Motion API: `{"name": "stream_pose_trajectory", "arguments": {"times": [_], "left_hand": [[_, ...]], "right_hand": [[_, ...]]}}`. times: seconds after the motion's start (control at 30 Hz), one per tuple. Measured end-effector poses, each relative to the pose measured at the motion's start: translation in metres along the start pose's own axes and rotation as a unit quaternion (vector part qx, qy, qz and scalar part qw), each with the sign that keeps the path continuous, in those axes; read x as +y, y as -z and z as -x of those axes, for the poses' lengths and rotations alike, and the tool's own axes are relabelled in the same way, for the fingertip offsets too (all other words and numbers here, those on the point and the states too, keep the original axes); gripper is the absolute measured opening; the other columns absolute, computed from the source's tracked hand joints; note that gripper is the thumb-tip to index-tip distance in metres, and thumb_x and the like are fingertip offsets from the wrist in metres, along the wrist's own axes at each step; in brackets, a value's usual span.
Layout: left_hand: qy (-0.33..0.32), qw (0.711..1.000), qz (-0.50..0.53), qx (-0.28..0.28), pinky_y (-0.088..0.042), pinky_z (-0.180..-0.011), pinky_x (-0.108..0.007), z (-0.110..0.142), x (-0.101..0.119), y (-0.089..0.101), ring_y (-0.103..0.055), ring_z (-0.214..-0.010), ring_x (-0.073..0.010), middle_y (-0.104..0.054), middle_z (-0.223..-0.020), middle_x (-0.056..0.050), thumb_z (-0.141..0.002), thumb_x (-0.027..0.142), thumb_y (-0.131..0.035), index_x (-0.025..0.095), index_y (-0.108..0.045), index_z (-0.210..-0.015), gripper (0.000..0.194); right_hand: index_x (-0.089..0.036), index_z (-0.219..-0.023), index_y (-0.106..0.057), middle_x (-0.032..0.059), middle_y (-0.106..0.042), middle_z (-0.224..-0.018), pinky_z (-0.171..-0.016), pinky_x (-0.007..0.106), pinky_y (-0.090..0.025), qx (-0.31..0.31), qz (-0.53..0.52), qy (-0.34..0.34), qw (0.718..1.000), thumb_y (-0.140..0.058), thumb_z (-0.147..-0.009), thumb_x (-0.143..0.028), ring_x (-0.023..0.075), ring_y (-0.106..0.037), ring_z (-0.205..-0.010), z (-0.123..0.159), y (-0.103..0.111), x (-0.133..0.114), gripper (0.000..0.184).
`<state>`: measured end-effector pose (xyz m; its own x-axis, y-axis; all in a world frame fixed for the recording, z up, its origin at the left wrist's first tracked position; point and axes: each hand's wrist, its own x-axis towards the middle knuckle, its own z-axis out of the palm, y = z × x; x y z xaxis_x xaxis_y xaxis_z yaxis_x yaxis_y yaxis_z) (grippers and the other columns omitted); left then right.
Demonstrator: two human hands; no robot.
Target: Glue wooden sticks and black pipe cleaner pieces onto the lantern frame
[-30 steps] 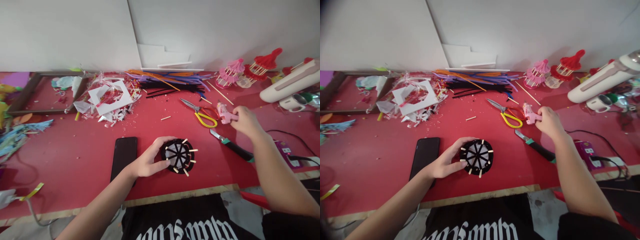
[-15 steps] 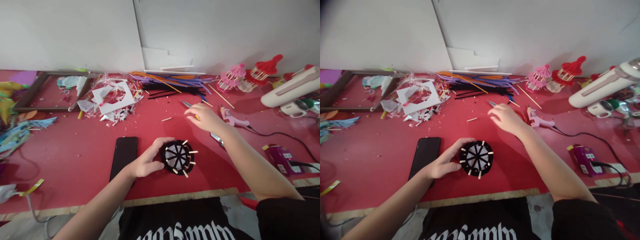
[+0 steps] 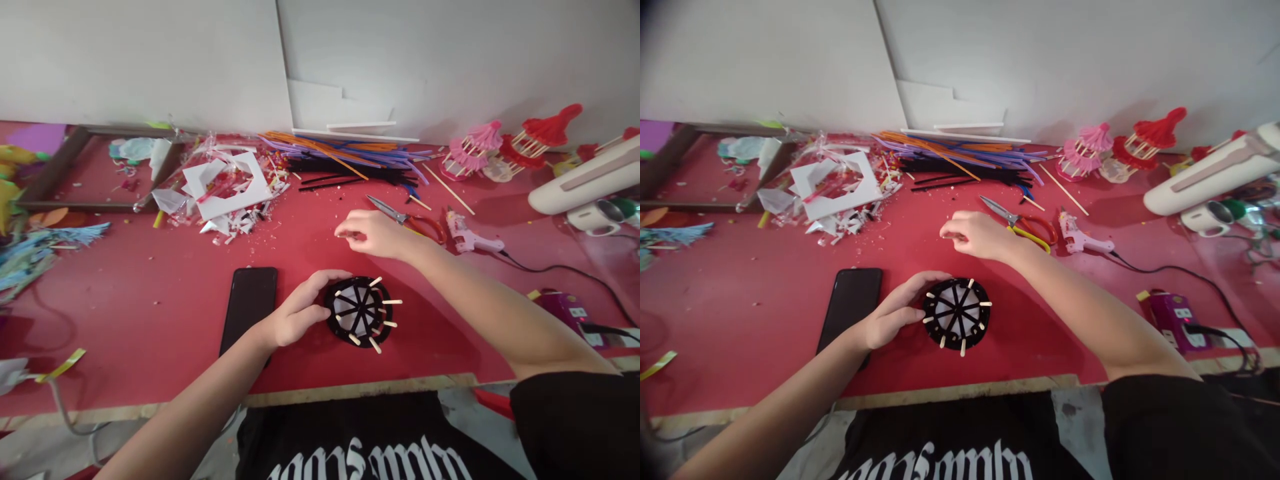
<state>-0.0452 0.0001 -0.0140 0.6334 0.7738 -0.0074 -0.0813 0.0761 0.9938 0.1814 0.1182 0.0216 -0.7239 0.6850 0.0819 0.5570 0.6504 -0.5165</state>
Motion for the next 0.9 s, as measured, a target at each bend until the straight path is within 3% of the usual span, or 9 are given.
{"name": "stream_pose_trajectory", "arguments": {"times": [0.1, 0.23, 0.33, 0.43, 0.57, 0.73, 0.9], "left_hand": [[0.007, 1.0, 0.026, 0.01, -0.039, -0.111, -0.054, -0.001, 0.001, -0.002, -0.053, -0.129, -0.0351, -0.059, -0.141, -0.012, -0.085, 0.029, -0.06, 0.022, -0.053, -0.138, 0.053], [0.013, 0.996, 0.085, 0.035, -0.041, -0.111, -0.051, -0.004, 0.003, -0.003, -0.055, -0.129, -0.0336, -0.062, -0.138, -0.01, -0.084, 0.025, -0.058, 0.022, -0.058, -0.131, 0.048], [0.037, 0.993, 0.041, 0.105, -0.045, -0.108, -0.047, -0.008, 0.01, -0.006, -0.06, -0.122, -0.0295, -0.068, -0.126, -0.01, -0.092, 0.03, -0.055, 0.019, -0.062, -0.123, 0.033], [0.086, 0.986, -0.023, 0.143, -0.051, -0.1, -0.041, -0.014, 0.02, -0.007, -0.066, -0.11, -0.025, -0.071, -0.118, -0.01, -0.094, 0.04, -0.06, 0.017, -0.063, -0.12, 0.035], [0.123, 0.981, -0.068, 0.136, -0.056, -0.088, -0.035, -0.025, 0.031, -0.004, -0.07, -0.094, -0.0211, -0.075, -0.108, -0.008, -0.088, 0.047, -0.068, 0.016, -0.069, -0.11, 0.038], [0.101, 0.985, -0.117, 0.082, -0.055, -0.076, -0.029, -0.043, 0.035, 0.003, -0.07, -0.085, -0.0186, -0.076, -0.092, -0.006, -0.084, 0.038, -0.071, 0.016, -0.07, -0.105, 0.03], [0.102, 0.984, -0.138, 0.05, -0.054, -0.066, -0.025, -0.051, 0.041, 0.005, -0.068, -0.073, -0.015, -0.074, -0.082, -0.004, -0.081, 0.031, -0.071, 0.015, -0.068, -0.105, 0.028]], "right_hand": [[-0.018, -0.096, -0.071, 0.0035, -0.072, -0.091, -0.074, 0.026, -0.052, 0.031, -0.119, -0.016, 0.992, -0.064, -0.087, -0.02, 0.0137, -0.067, -0.081, 0.016, 0.01, -0.005, 0.012], [-0.018, -0.085, -0.072, 0.0025, -0.076, -0.086, -0.075, 0.028, -0.055, 0.035, -0.38, -0.05, 0.923, -0.076, -0.079, -0.029, 0.0147, -0.07, -0.08, 0.032, 0.016, -0.013, 0.013], [-0.018, -0.084, -0.072, 0.002, -0.077, -0.084, -0.073, 0.028, -0.056, 0.004, -0.438, -0.072, 0.896, -0.08, -0.075, -0.027, 0.0143, -0.071, -0.077, 0.036, 0.018, -0.019, 0.015], [-0.018, -0.084, -0.07, 0.001, -0.076, -0.083, -0.074, 0.027, -0.057, 0.018, -0.428, -0.078, 0.9, -0.077, -0.076, -0.021, 0.0137, -0.071, -0.078, 0.038, 0.026, -0.027, 0.011], [-0.019, -0.086, -0.07, 0.0016, -0.077, -0.088, -0.079, 0.029, -0.057, 0.049, -0.351, -0.078, 0.932, -0.072, -0.08, -0.018, 0.0151, -0.072, -0.083, 0.043, 0.043, -0.045, 0.007], [-0.021, -0.082, -0.073, 0.0017, -0.076, -0.086, -0.076, 0.028, -0.055, 0.057, -0.199, -0.047, 0.977, -0.073, -0.082, -0.024, 0.0157, -0.07, -0.08, 0.052, 0.053, -0.069, 0.004], [-0.022, -0.081, -0.072, 0.0003, -0.078, -0.086, -0.072, 0.027, -0.053, 0.065, -0.106, -0.03, 0.992, -0.068, -0.082, -0.015, 0.0161, -0.071, -0.078, 0.061, 0.046, -0.076, 0.008]]}}
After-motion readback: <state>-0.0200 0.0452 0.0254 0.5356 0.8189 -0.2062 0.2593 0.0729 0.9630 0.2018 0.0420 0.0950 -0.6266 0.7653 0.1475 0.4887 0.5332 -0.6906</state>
